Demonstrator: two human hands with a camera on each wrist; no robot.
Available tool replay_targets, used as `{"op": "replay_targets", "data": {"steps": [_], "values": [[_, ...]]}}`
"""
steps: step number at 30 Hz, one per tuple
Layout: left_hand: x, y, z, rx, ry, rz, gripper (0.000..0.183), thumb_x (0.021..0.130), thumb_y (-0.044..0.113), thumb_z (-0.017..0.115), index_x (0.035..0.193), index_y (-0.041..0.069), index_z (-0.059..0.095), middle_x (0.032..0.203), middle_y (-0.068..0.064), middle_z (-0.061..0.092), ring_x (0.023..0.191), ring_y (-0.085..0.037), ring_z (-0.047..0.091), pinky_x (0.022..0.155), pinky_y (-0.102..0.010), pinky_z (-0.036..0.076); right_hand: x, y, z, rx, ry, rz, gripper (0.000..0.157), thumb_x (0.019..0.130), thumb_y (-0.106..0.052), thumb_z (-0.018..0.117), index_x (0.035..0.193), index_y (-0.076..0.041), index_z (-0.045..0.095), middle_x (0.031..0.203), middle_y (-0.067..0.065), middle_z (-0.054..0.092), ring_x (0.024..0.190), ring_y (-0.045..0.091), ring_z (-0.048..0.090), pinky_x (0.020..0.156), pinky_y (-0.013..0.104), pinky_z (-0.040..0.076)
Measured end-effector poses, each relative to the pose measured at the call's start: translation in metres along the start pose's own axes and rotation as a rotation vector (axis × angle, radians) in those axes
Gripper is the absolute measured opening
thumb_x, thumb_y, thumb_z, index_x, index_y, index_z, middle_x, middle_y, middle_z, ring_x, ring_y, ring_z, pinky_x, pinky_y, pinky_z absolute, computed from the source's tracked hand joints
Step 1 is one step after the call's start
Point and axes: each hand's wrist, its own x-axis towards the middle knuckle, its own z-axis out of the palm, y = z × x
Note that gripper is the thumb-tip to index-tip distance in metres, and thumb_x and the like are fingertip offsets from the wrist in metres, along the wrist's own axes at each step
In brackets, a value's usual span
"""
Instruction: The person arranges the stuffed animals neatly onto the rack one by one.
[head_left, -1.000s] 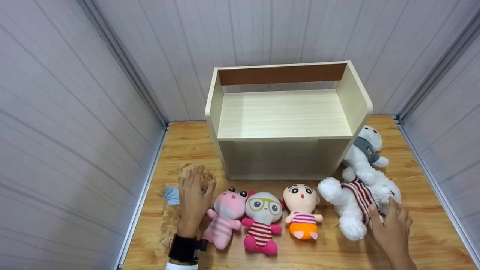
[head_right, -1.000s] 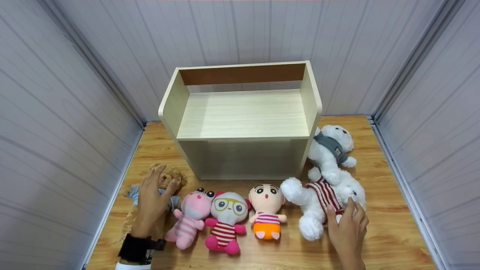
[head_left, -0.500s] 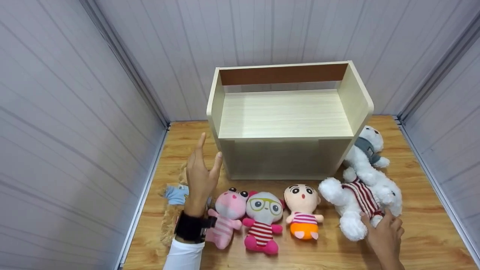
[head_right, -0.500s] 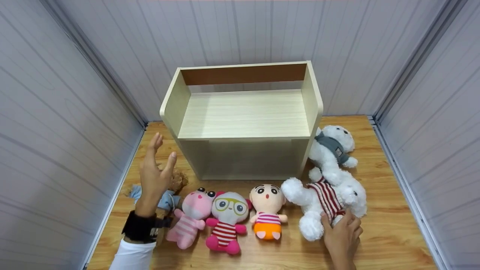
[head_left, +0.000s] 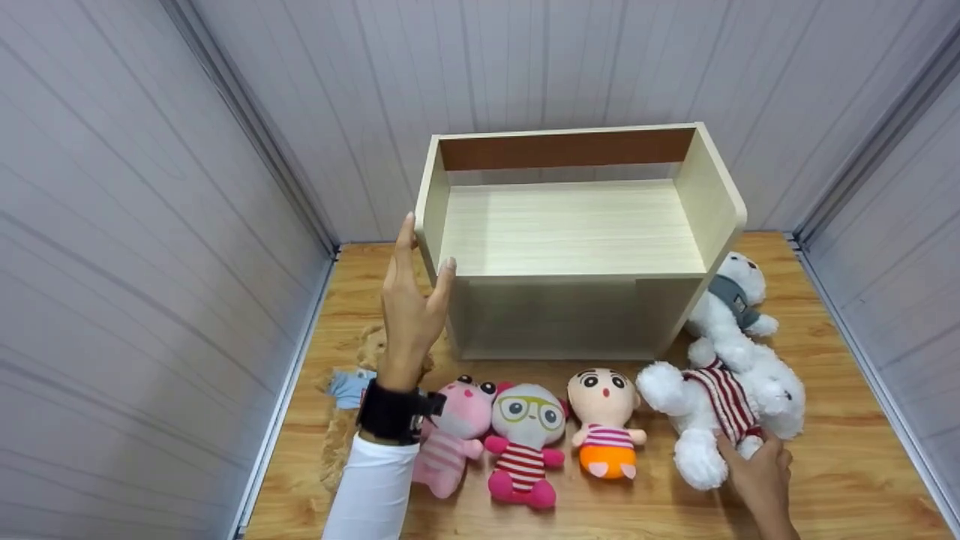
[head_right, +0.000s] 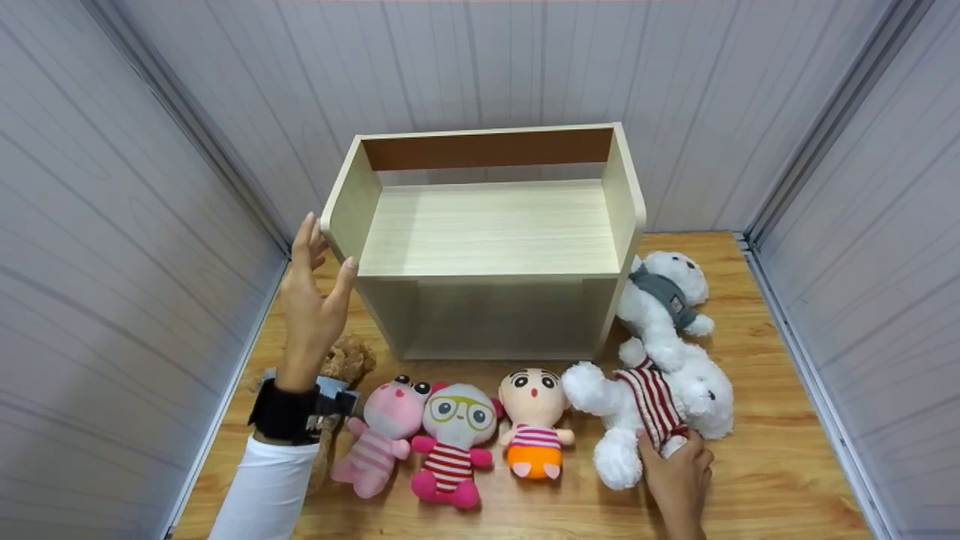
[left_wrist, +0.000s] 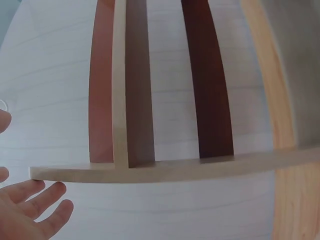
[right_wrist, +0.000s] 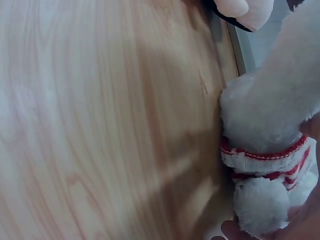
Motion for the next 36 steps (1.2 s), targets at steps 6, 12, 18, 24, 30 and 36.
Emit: {"op": "replay_targets", "data": {"steps": [6, 12, 18, 24, 30, 36], "values": [[0.018, -0.007, 0.009, -0.062, 0.012, -0.012, 0.062, 0.098, 0.028, 0.067, 0.155, 0.017, 0.044, 0.156, -0.01, 0.05, 0.14, -0.026, 0.052, 0.113, -0.046, 0.044, 0.001, 0.003, 0.003, -0.014, -0.001, 0.038, 0.108, 0.09, -0.061, 0.065, 0.152, 0.012, 0.015, 0.148, 0.047, 0.02, 0.134, 0.065, 0.025, 0.106, 0.072, 0.029], [0.022, -0.021, 0.018, -0.112, -0.004, -0.061, 0.056, 0.099, 0.031, 0.064, 0.152, 0.022, 0.048, 0.134, -0.011, 0.064, 0.109, -0.022, 0.061, 0.092, -0.04, 0.05, 0.001, 0.004, 0.009, -0.065, -0.031, 0.11, 0.118, 0.083, -0.07, 0.068, 0.152, 0.01, 0.014, 0.152, 0.043, 0.017, 0.137, 0.064, 0.019, 0.103, 0.075, 0.025], [0.027, -0.028, 0.021, -0.127, 0.0, -0.069, 0.052, 0.1, 0.033, 0.062, 0.15, 0.025, 0.05, 0.076, -0.002, 0.038, 0.071, -0.017, 0.042, 0.07, -0.032, 0.038, 0.001, 0.006, 0.016, -0.094, -0.025, 0.118, 0.121, 0.078, -0.07, 0.072, 0.149, 0.012, 0.017, 0.148, 0.043, 0.021, 0.135, 0.065, 0.017, 0.102, 0.077, 0.021], [0.036, -0.031, 0.024, -0.159, -0.036, -0.098, 0.043, 0.106, 0.034, 0.05, 0.148, 0.027, 0.05, 0.091, 0.0, 0.057, 0.06, -0.013, 0.033, 0.06, -0.029, 0.031, 0.004, 0.008, 0.019, -0.054, -0.01, 0.098, 0.114, 0.079, -0.06, 0.077, 0.148, 0.012, 0.02, 0.15, 0.045, 0.019, 0.136, 0.066, 0.012, 0.101, 0.082, 0.015], [0.041, -0.034, 0.027, -0.326, -0.074, -0.163, 0.052, 0.106, 0.057, 0.035, 0.145, 0.024, 0.048, 0.138, -0.003, 0.058, 0.095, -0.016, 0.056, 0.086, -0.037, 0.046, 0.009, 0.012, 0.019, -0.049, -0.037, 0.085, 0.115, 0.079, -0.06, 0.077, 0.149, 0.012, 0.021, 0.151, 0.046, 0.014, 0.137, 0.067, 0.009, 0.1, 0.083, 0.015], [0.05, -0.035, 0.031, -0.401, -0.075, -0.168, 0.044, 0.111, 0.042, 0.029, 0.137, 0.012, 0.05, 0.148, -0.006, 0.049, 0.146, -0.019, 0.04, 0.12, -0.046, 0.03, 0.014, 0.017, 0.018, -0.033, -0.066, 0.076, 0.116, 0.079, -0.059, 0.078, 0.152, 0.01, 0.019, 0.155, 0.043, 0.012, 0.14, 0.068, 0.004, 0.103, 0.084, 0.01]]}}
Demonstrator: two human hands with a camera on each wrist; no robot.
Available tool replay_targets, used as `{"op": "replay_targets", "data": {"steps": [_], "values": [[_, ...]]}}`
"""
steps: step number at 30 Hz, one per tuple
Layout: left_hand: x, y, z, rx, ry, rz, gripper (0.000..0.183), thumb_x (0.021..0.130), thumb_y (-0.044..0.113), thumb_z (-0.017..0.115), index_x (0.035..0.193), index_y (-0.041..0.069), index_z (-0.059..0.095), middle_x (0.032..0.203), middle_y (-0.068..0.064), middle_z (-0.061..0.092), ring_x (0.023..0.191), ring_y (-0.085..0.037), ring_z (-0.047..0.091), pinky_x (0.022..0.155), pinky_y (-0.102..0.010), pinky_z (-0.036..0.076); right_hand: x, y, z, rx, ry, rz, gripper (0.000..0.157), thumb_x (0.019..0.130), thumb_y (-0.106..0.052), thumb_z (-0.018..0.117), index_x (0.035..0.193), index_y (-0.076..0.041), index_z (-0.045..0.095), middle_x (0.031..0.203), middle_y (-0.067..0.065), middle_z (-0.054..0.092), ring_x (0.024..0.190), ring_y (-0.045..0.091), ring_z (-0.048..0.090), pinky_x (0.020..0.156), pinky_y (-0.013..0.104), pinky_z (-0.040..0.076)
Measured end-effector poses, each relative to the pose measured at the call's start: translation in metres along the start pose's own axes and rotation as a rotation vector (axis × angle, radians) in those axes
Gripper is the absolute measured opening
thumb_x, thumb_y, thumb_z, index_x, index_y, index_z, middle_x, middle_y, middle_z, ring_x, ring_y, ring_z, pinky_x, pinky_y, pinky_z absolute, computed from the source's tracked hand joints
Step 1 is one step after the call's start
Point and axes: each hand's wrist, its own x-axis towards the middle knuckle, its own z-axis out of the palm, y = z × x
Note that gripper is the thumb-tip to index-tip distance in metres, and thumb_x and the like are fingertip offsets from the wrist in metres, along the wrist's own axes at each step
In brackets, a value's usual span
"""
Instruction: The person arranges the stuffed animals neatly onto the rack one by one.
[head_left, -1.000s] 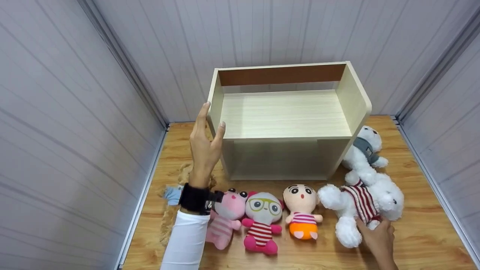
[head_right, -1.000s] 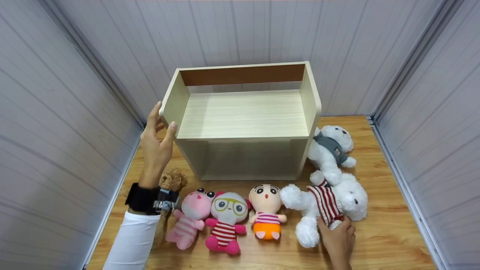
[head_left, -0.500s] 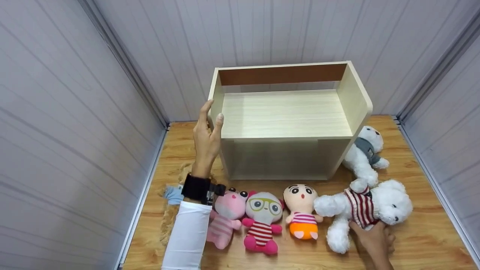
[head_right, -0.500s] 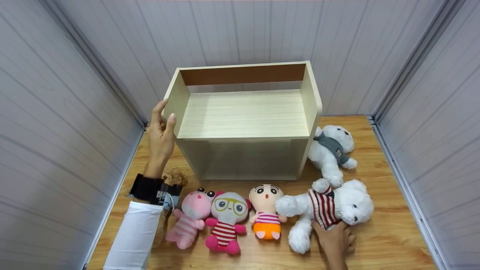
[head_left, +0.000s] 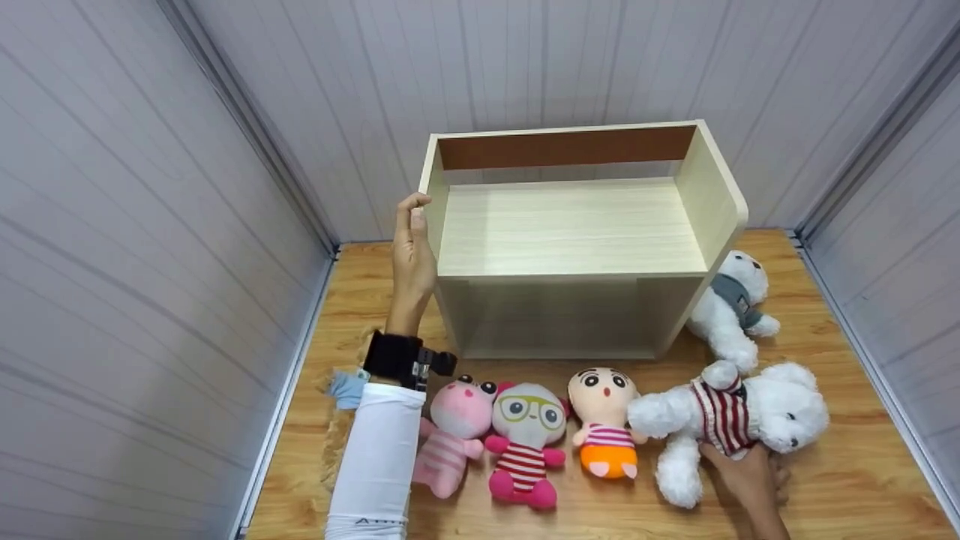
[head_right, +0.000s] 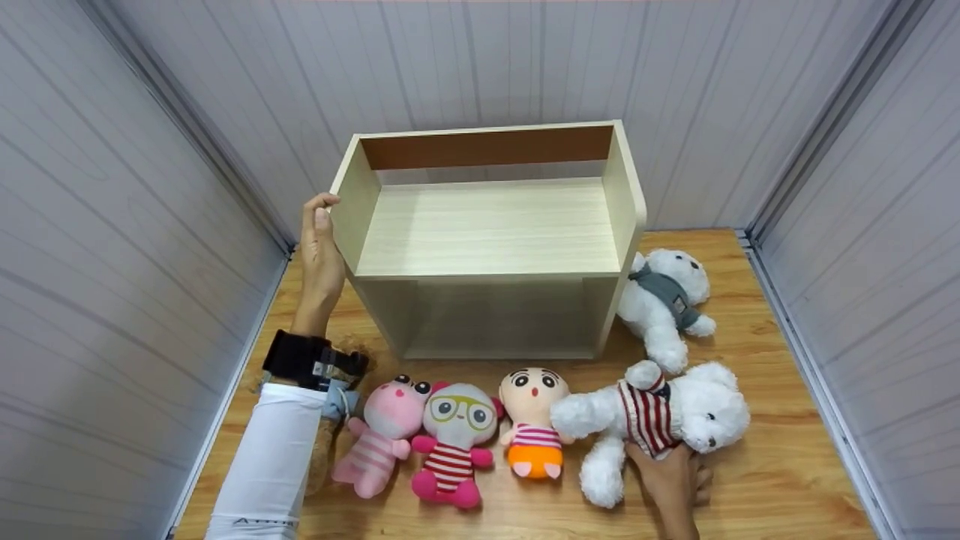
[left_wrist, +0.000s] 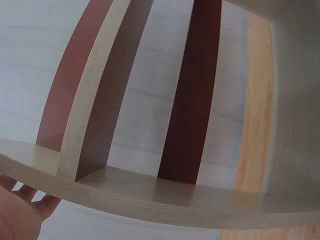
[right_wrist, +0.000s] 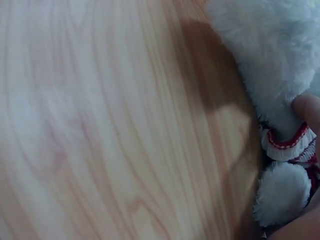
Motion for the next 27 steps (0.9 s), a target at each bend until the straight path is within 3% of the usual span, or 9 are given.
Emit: {"op": "replay_targets", "data": {"steps": [2, 8, 14, 22, 27], "values": [[0.0028, 0.0006, 0.0002, -0.024, -0.008, 0.007, 0.036, 0.111, 0.026, 0.03, 0.134, 0.009, 0.053, 0.146, -0.01, 0.051, 0.145, -0.019, 0.04, 0.12, -0.045, 0.029, 0.0006, -0.0002, -0.0012, 0.01, -0.012, -0.003, 0.116, 0.08, -0.058, 0.078, 0.153, 0.009, 0.018, 0.157, 0.041, 0.012, 0.141, 0.068, 0.002, 0.104, 0.084, 0.007], [0.0086, 0.0022, -0.0004, -0.082, -0.039, 0.017, 0.038, 0.11, 0.019, 0.031, 0.13, 0.003, 0.059, 0.144, -0.018, 0.054, 0.149, -0.024, 0.037, 0.124, -0.044, 0.024, -0.0013, 0.0003, -0.0019, 0.047, -0.037, -0.006, 0.115, 0.081, -0.054, 0.078, 0.154, 0.009, 0.014, 0.158, 0.04, 0.011, 0.142, 0.067, -0.005, 0.105, 0.084, 0.0], [0.01, 0.0017, -0.0012, -0.127, -0.033, 0.013, 0.037, 0.109, 0.012, 0.029, 0.119, -0.008, 0.059, 0.149, -0.023, 0.051, 0.156, -0.032, 0.025, 0.128, -0.047, 0.014, -0.0016, 0.0018, -0.0027, 0.037, -0.06, 0.017, 0.117, 0.081, -0.056, 0.077, 0.154, 0.01, 0.012, 0.158, 0.04, 0.01, 0.142, 0.067, -0.006, 0.105, 0.084, 0.0], [0.0094, -0.0003, 0.0044, -0.093, -0.016, 0.031, 0.036, 0.11, 0.017, 0.026, 0.114, -0.005, 0.054, 0.141, -0.022, 0.052, 0.143, -0.026, 0.039, 0.121, -0.047, 0.023, -0.0011, 0.0029, -0.0051, 0.064, -0.057, -0.031, 0.11, 0.083, -0.049, 0.077, 0.152, 0.012, 0.017, 0.155, 0.041, 0.021, 0.144, 0.063, -0.001, 0.109, 0.079, -0.002], [0.0087, 0.0002, 0.0081, -0.106, -0.015, 0.062, 0.033, 0.11, 0.018, 0.027, 0.113, -0.002, 0.054, 0.135, -0.027, 0.053, 0.136, -0.021, 0.044, 0.118, -0.042, 0.027, -0.0013, 0.0052, -0.0084, 0.059, -0.08, 0.017, 0.115, 0.082, -0.054, 0.077, 0.152, 0.013, 0.014, 0.156, 0.041, 0.017, 0.142, 0.066, -0.007, 0.106, 0.082, -0.001]]}}
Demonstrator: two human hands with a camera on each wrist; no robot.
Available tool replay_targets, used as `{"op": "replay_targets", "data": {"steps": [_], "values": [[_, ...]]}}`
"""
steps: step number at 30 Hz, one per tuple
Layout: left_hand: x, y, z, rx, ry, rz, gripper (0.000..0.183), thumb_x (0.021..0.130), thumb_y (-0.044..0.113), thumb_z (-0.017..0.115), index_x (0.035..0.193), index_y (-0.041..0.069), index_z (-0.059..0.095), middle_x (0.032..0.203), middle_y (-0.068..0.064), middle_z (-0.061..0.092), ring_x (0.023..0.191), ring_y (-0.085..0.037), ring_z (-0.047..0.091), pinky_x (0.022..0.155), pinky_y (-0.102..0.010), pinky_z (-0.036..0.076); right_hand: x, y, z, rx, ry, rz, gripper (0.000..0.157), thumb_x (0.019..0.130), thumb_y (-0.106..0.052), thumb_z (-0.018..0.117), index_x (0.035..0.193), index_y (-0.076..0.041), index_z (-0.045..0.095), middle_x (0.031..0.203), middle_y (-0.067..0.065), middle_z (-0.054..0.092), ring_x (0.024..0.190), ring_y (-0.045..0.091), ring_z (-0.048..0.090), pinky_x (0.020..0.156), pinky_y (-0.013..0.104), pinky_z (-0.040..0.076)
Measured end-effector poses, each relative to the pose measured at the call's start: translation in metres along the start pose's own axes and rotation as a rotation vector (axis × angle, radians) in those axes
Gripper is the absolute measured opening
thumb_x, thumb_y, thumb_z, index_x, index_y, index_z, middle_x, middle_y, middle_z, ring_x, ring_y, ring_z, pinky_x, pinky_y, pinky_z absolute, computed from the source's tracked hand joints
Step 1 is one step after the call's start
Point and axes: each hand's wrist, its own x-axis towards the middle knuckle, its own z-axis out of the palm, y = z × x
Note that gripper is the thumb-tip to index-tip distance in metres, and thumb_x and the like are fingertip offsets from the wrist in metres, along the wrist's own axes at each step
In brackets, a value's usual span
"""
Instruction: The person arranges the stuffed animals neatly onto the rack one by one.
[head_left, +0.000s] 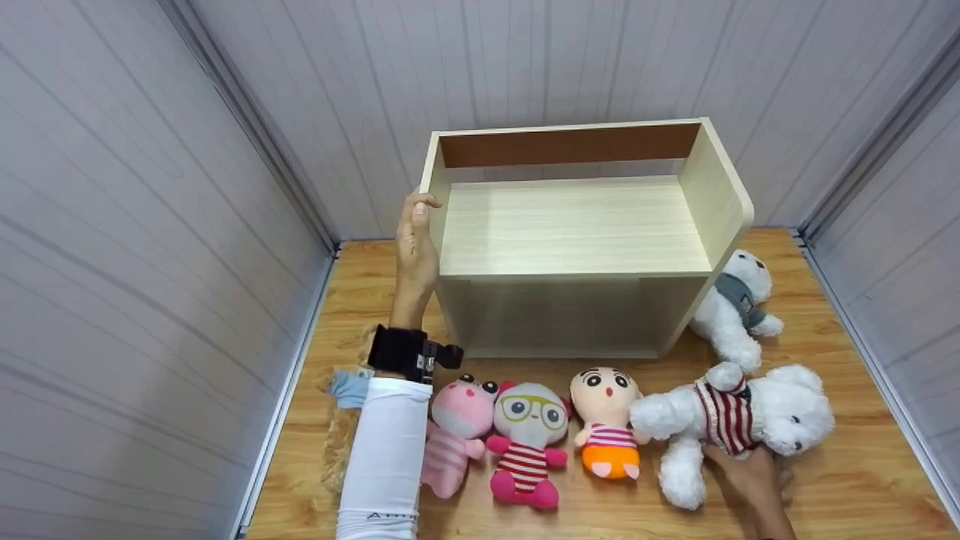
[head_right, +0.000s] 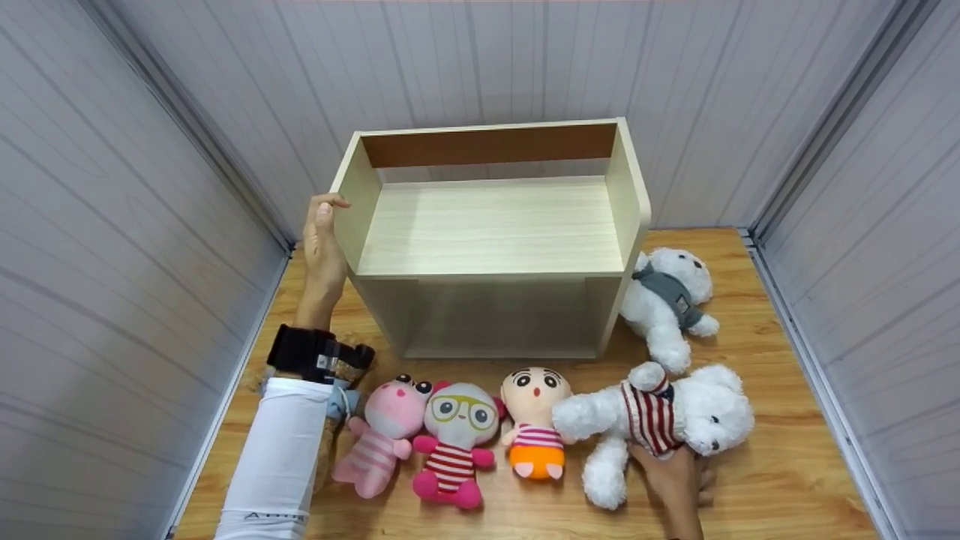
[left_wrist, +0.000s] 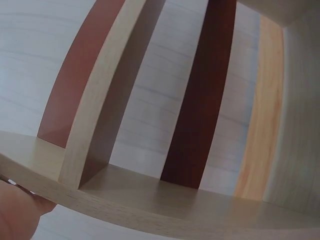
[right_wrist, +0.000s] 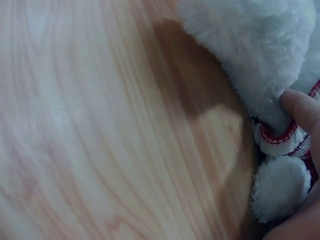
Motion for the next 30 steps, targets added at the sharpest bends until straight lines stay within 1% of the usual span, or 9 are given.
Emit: {"op": "replay_targets", "data": {"steps": [3, 5, 7, 11, 14, 18, 22, 26, 30], "values": [[0.0, 0.0, 0.002, -0.013, -0.003, 0.024, 0.033, 0.109, 0.017, 0.028, 0.113, -0.003, 0.054, 0.13, -0.03, 0.053, 0.133, -0.021, 0.046, 0.115, -0.04, 0.028, 0.0, 0.002, -0.003, -0.059, -0.039, 0.011, 0.117, 0.083, -0.061, 0.074, 0.15, 0.017, 0.018, 0.153, 0.044, 0.02, 0.142, 0.067, -0.004, 0.106, 0.083, 0.002], [-0.001, 0.0, 0.002, -0.022, -0.001, 0.033, 0.033, 0.109, 0.016, 0.028, 0.113, -0.003, 0.054, 0.128, -0.031, 0.054, 0.133, -0.023, 0.046, 0.115, -0.039, 0.028, 0.001, 0.003, -0.004, -0.082, -0.067, 0.002, 0.116, 0.083, -0.064, 0.071, 0.148, 0.018, 0.021, 0.152, 0.044, 0.023, 0.143, 0.065, 0.004, 0.109, 0.08, 0.004], [-0.001, 0.0, 0.003, -0.032, 0.003, 0.037, 0.034, 0.108, 0.016, 0.027, 0.114, -0.003, 0.055, 0.126, -0.031, 0.054, 0.133, -0.026, 0.047, 0.115, -0.039, 0.028, 0.002, 0.003, -0.005, -0.071, -0.089, -0.013, 0.114, 0.085, -0.064, 0.07, 0.149, 0.017, 0.023, 0.152, 0.043, 0.027, 0.143, 0.062, 0.013, 0.114, 0.075, 0.006], [-0.001, -0.001, 0.005, -0.052, 0.011, 0.039, 0.033, 0.109, 0.016, 0.027, 0.113, -0.001, 0.055, 0.124, -0.029, 0.055, 0.134, -0.033, 0.046, 0.116, -0.038, 0.028, 0.003, 0.004, -0.005, 0.026, -0.116, -0.009, 0.111, 0.086, -0.06, 0.072, 0.152, 0.015, 0.023, 0.154, 0.04, 0.029, 0.143, 0.054, 0.028, 0.121, 0.062, 0.015], [-0.001, -0.002, 0.006, -0.06, 0.018, 0.046, 0.033, 0.109, 0.015, 0.027, 0.114, -0.002, 0.056, 0.123, -0.03, 0.054, 0.134, -0.036, 0.046, 0.116, -0.038, 0.028, 0.004, 0.005, -0.005, 0.097, -0.129, 0.014, 0.114, 0.086, -0.059, 0.073, 0.154, 0.014, 0.019, 0.157, 0.04, 0.025, 0.145, 0.051, 0.027, 0.123, 0.057, 0.018], [-0.001, -0.002, 0.006, -0.062, 0.024, 0.048, 0.034, 0.109, 0.014, 0.027, 0.115, -0.004, 0.055, 0.123, -0.031, 0.055, 0.134, -0.034, 0.047, 0.117, -0.038, 0.028, 0.004, 0.007, -0.005, 0.156, -0.13, 0.048, 0.114, 0.089, -0.058, 0.071, 0.155, 0.014, 0.012, 0.16, 0.039, 0.018, 0.148, 0.049, 0.021, 0.125, 0.055, 0.016], [-0.002, -0.001, 0.006, -0.056, 0.024, 0.033, 0.035, 0.11, 0.015, 0.027, 0.117, -0.004, 0.055, 0.124, -0.027, 0.055, 0.137, -0.028, 0.046, 0.119, -0.04, 0.027, 0.003, 0.01, -0.008, 0.199, -0.147, 0.075, 0.109, 0.092, -0.057, 0.067, 0.152, 0.018, 0.015, 0.156, 0.038, 0.022, 0.141, 0.044, 0.028, 0.119, 0.05, 0.026], [-0.002, -0.001, 0.006, -0.051, 0.029, 0.026, 0.035, 0.11, 0.016, 0.026, 0.117, -0.002, 0.055, 0.125, -0.026, 0.056, 0.137, -0.023, 0.045, 0.12, -0.038, 0.026, 0.002, 0.012, -0.011, 0.228, -0.157, 0.108, 0.106, 0.092, -0.059, 0.066, 0.15, 0.017, 0.02, 0.15, 0.033, 0.029, 0.131, 0.037, 0.034, 0.103, 0.037, 0.037], [-0.001, -0.002, 0.007, -0.052, 0.033, 0.036, 0.034, 0.11, 0.016, 0.027, 0.115, 0.0, 0.056, 0.121, -0.02, 0.057, 0.134, -0.021, 0.048, 0.118, -0.037, 0.028, 0.002, 0.014, -0.012, 0.241, -0.126, 0.089, 0.096, 0.092, -0.055, 0.068, 0.147, 0.013, 0.028, 0.142, 0.028, 0.04, 0.123, 0.03, 0.042, 0.088, 0.022, 0.039]]}}
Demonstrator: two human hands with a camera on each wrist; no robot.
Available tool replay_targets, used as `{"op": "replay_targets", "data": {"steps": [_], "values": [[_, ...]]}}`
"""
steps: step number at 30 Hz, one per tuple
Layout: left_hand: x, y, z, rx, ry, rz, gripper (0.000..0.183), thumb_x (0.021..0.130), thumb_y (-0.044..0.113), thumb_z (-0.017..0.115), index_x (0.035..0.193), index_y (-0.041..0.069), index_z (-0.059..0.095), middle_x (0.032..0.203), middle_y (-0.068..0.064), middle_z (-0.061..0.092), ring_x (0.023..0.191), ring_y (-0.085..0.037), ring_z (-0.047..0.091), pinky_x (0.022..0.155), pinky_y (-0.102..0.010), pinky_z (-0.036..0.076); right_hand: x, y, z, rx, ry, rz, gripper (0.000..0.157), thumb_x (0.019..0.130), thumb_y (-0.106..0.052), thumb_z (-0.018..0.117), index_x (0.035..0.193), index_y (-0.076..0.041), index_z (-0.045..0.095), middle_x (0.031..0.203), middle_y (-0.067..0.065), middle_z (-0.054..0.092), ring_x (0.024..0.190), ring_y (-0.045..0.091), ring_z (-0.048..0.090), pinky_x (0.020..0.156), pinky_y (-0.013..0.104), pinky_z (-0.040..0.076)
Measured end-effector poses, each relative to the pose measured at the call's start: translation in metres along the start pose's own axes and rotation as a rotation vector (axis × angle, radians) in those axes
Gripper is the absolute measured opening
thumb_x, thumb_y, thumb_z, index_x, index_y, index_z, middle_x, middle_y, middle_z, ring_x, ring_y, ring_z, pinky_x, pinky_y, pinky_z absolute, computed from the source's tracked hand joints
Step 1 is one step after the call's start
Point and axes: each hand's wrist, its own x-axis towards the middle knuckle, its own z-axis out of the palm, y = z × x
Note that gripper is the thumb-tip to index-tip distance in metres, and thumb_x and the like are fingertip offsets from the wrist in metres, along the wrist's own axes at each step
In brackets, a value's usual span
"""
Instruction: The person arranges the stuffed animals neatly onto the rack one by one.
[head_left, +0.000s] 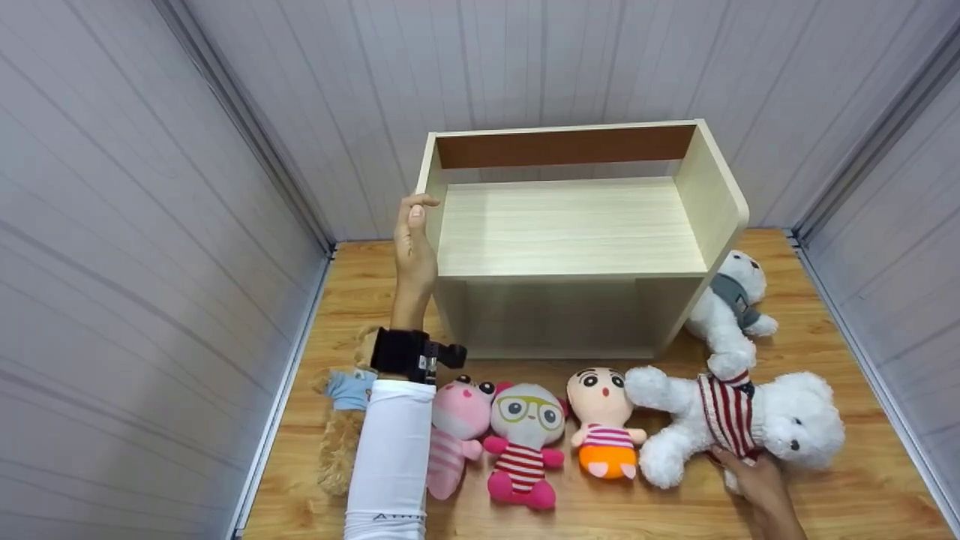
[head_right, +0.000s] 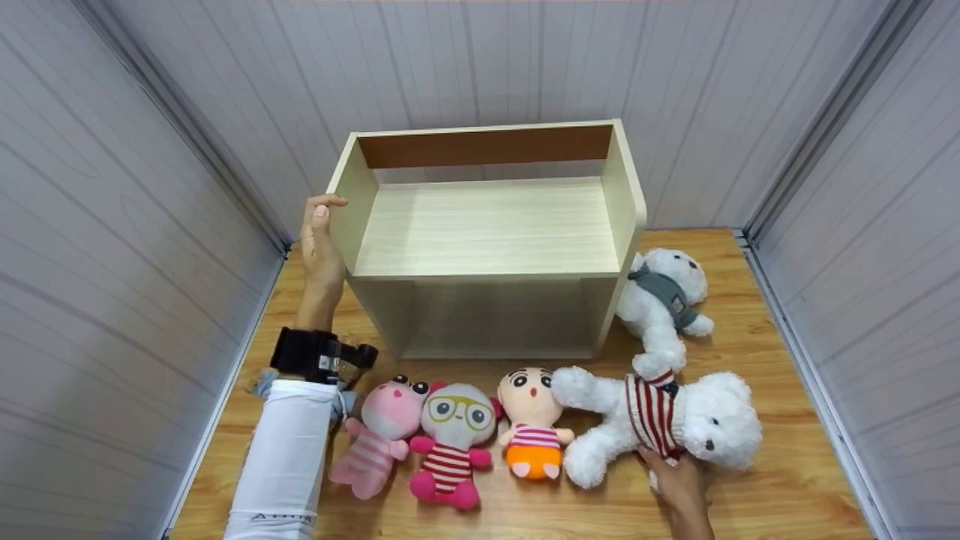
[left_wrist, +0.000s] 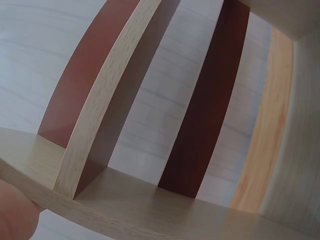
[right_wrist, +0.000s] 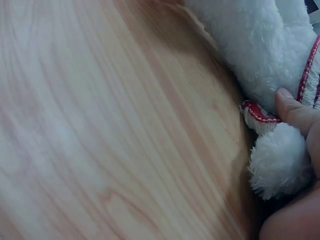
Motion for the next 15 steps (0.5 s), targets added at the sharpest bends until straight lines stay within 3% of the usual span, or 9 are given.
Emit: {"op": "replay_targets", "data": {"steps": [5, 10, 15], "values": [[0.0003, -0.0005, -0.0002, -0.004, 0.009, 0.016, 0.033, 0.109, 0.015, 0.027, 0.114, 0.001, 0.057, 0.119, -0.014, 0.058, 0.131, -0.023, 0.049, 0.117, -0.037, 0.028, 0.0001, 0.0007, 0.0006, 0.021, 0.028, -0.023, 0.088, 0.093, -0.049, 0.069, 0.146, 0.009, 0.031, 0.141, 0.024, 0.044, 0.118, 0.022, 0.046, 0.083, 0.016, 0.039], [0.0008, -0.0009, -0.0014, -0.014, 0.026, 0.033, 0.032, 0.108, 0.011, 0.028, 0.113, -0.004, 0.056, 0.118, -0.018, 0.058, 0.133, -0.03, 0.048, 0.118, -0.037, 0.028, -0.0012, 0.0011, -0.0038, 0.13, -0.01, 0.025, 0.097, 0.089, -0.054, 0.073, 0.15, 0.004, 0.027, 0.148, 0.021, 0.037, 0.128, 0.026, 0.039, 0.089, 0.021, 0.038], [0.0005, 0.0004, -0.0026, -0.01, 0.036, 0.034, 0.032, 0.107, 0.011, 0.029, 0.113, -0.005, 0.056, 0.117, -0.016, 0.058, 0.131, -0.033, 0.049, 0.117, -0.038, 0.029, -0.006, 0.0019, -0.0049, 0.242, -0.023, 0.041, 0.079, 0.087, -0.049, 0.077, 0.142, -0.009, 0.036, 0.119, -0.01, 0.051, 0.103, 0.001, 0.048, 0.084, 0.016, 0.043]]}}
